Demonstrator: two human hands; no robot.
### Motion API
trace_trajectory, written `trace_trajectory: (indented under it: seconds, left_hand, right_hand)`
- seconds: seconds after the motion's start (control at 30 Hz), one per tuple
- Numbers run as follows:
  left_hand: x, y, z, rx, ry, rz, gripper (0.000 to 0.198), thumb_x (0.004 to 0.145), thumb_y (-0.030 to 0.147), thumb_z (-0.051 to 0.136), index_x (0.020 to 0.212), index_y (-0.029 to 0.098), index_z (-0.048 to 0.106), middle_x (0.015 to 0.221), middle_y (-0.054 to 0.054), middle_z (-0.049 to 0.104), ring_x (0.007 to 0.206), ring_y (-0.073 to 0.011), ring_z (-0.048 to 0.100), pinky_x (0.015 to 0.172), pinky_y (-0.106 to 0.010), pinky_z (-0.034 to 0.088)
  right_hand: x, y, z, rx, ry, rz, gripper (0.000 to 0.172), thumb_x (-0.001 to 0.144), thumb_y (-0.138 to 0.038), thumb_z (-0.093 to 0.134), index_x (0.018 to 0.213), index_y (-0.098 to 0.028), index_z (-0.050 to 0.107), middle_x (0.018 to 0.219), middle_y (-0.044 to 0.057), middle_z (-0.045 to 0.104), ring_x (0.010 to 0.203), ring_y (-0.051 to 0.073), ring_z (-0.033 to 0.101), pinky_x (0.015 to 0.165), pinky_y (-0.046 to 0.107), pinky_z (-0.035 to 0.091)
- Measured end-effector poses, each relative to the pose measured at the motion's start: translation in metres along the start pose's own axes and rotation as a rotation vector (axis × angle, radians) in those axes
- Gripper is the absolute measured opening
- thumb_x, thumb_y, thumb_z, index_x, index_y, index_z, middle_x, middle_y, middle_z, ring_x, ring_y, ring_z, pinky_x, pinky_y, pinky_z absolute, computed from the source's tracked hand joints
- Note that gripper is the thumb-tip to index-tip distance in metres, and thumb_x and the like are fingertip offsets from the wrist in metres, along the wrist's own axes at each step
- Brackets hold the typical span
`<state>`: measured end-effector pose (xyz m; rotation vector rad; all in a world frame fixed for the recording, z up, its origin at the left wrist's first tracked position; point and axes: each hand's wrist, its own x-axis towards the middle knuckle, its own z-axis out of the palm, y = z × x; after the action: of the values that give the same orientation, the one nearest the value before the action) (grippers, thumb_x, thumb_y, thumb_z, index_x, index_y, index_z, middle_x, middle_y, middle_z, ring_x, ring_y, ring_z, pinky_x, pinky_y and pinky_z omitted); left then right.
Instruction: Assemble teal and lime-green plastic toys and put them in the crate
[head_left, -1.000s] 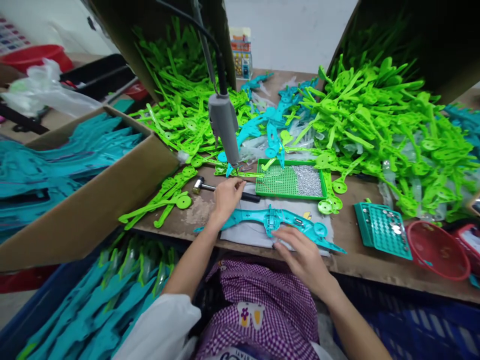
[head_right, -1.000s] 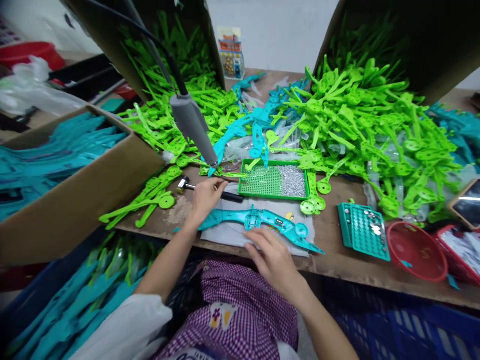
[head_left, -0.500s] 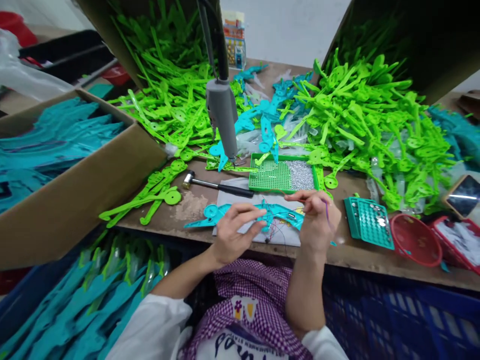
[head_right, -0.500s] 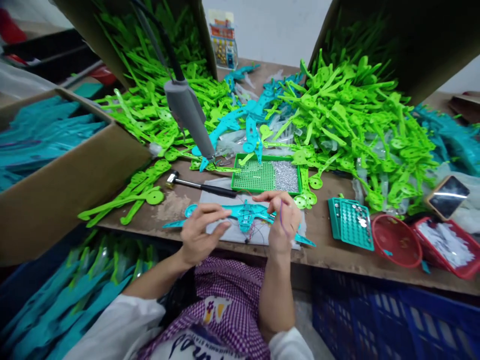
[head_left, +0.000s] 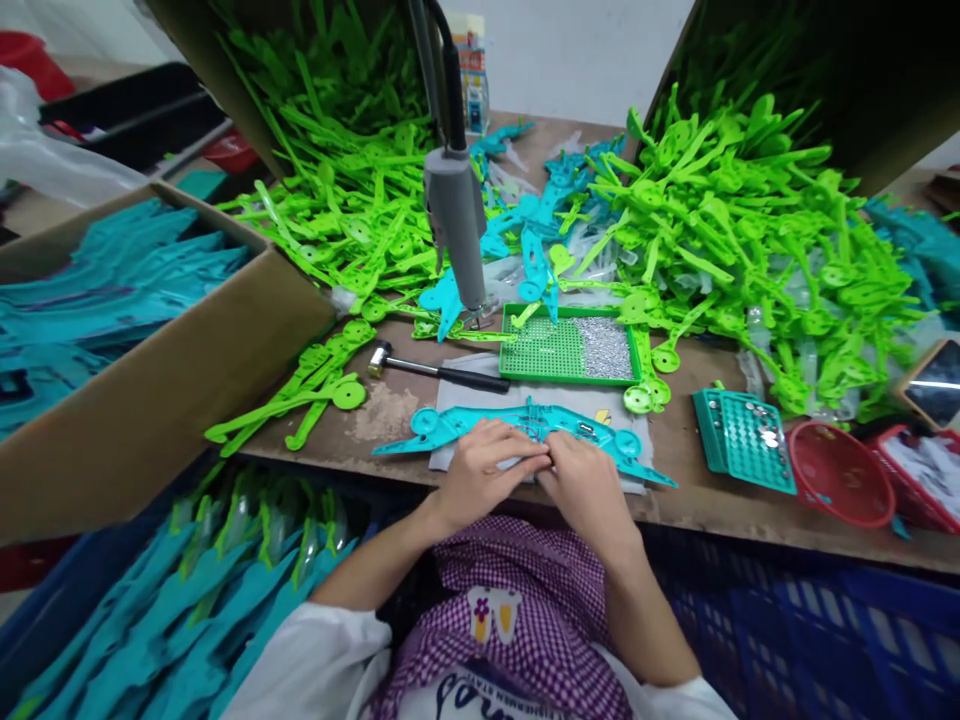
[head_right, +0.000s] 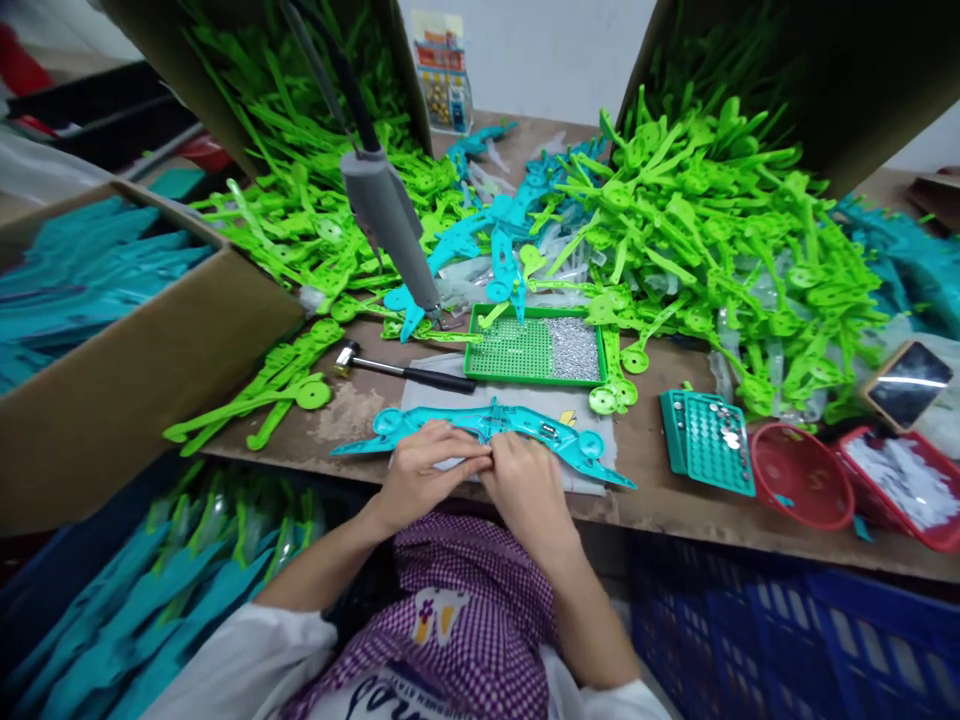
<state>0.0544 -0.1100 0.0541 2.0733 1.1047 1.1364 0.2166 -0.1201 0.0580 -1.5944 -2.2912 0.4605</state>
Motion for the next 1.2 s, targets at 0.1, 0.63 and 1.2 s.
trace_trajectory:
  seconds: [0.1,0.63,1.2]
  left_hand:
    - [-0.01,0.004,0.004,-0.08,0.044,-0.073,0.009,0.088,0.024,0.063,0.087,0.019,0.07,0.081,-0.004,0.071,0.08,-0.0167,0.064,0.077,-0.032,0.05]
    - [-0.037,0.02,0.007,-0.147,0.111,-0.32,0.014,0.088,0.03,0.061,0.083,0.022,0.071,0.082,-0.002,0.042,0.081,-0.0159,0.049,0.075,-0.029,0.048]
    - [-0.036,0.004,0.0,-0.069,0.089,-0.256,0.014,0.094,0.026,0.049,0.089,0.021,0.061,0.103,-0.005,0.044,0.104,-0.0185,0.047,0.097,-0.033,0.04]
  right_hand:
    - [-0.011,0.0,0.0,0.127,-0.021,-0.022,0.013,0.092,-0.025,0.049,0.092,-0.019,0.06,0.087,0.008,0.065,0.081,0.022,0.063,0.07,0.032,0.047]
    - [-0.04,0.001,0.009,0.931,-0.059,0.179,0.023,0.091,-0.042,0.054,0.089,-0.023,0.067,0.087,0.004,0.06,0.084,0.017,0.056,0.08,0.031,0.046]
    - [-0.036,0.017,-0.001,1.121,-0.296,0.164,0.022,0.092,-0.041,0.052,0.104,-0.022,0.055,0.065,-0.005,0.052,0.054,0.009,0.046,0.052,0.022,0.036]
